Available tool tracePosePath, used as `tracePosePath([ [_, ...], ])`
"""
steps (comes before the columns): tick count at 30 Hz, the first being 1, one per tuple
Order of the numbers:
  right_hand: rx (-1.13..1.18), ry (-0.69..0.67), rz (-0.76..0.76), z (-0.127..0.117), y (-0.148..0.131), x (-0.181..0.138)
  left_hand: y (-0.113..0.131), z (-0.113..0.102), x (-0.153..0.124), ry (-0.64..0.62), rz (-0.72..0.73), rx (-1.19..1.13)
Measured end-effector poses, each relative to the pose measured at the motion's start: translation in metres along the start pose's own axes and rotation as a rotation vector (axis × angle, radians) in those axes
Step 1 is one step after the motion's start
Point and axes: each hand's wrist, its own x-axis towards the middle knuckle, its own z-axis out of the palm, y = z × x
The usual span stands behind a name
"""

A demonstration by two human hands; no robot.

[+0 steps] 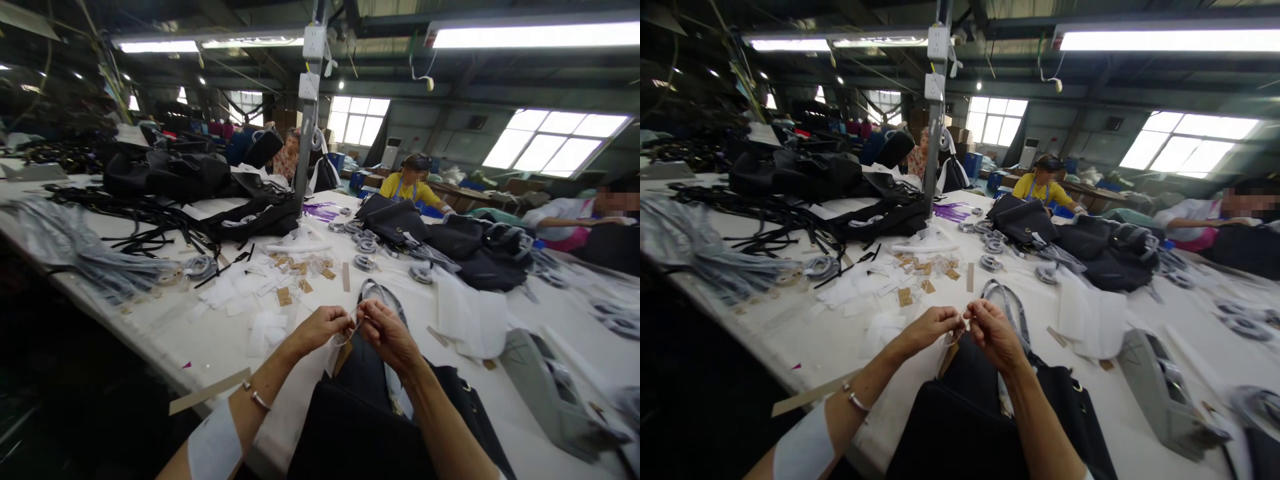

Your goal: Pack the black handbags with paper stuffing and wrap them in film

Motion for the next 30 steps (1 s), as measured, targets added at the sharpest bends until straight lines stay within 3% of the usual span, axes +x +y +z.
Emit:
tracePosePath([
  [5, -0.169, 0.09, 0.051, -0.017, 0.005, -0.002, 0.01, -0.009, -0.004, 0.156, -0.006, 0.067],
  [8, -0.364, 0.293, -0.1, -0.022, 0.01, 0.001, 0.02, -0.008, -0.007, 0.17, 0.009, 0.191],
  [10, -0.459, 0.35, -0.195, -0.021, 0.012, 0.001, 0.027, -0.006, -0.007, 0.157, 0.015, 0.283],
  [17, -0.637, 0.066, -0.19, -0.007, 0.014, -0.003, 0.036, 0.001, 0.001, -0.002, 0.007, 0.301],
  [23, -0.973, 0.102, -0.294, -0.011, 0.011, -0.012, 0.032, 0.0, 0.005, -0.105, -0.048, 0.279],
  [27, -1.051, 0.189, -0.254, -0.022, 0.006, -0.012, 0.025, 0.007, 0.004, -0.063, -0.053, 0.291],
  [30, -0.969, 0.189, -0.234, -0.031, 0.004, -0.011, 0.021, 0.015, 0.007, -0.004, -0.039, 0.289],
])
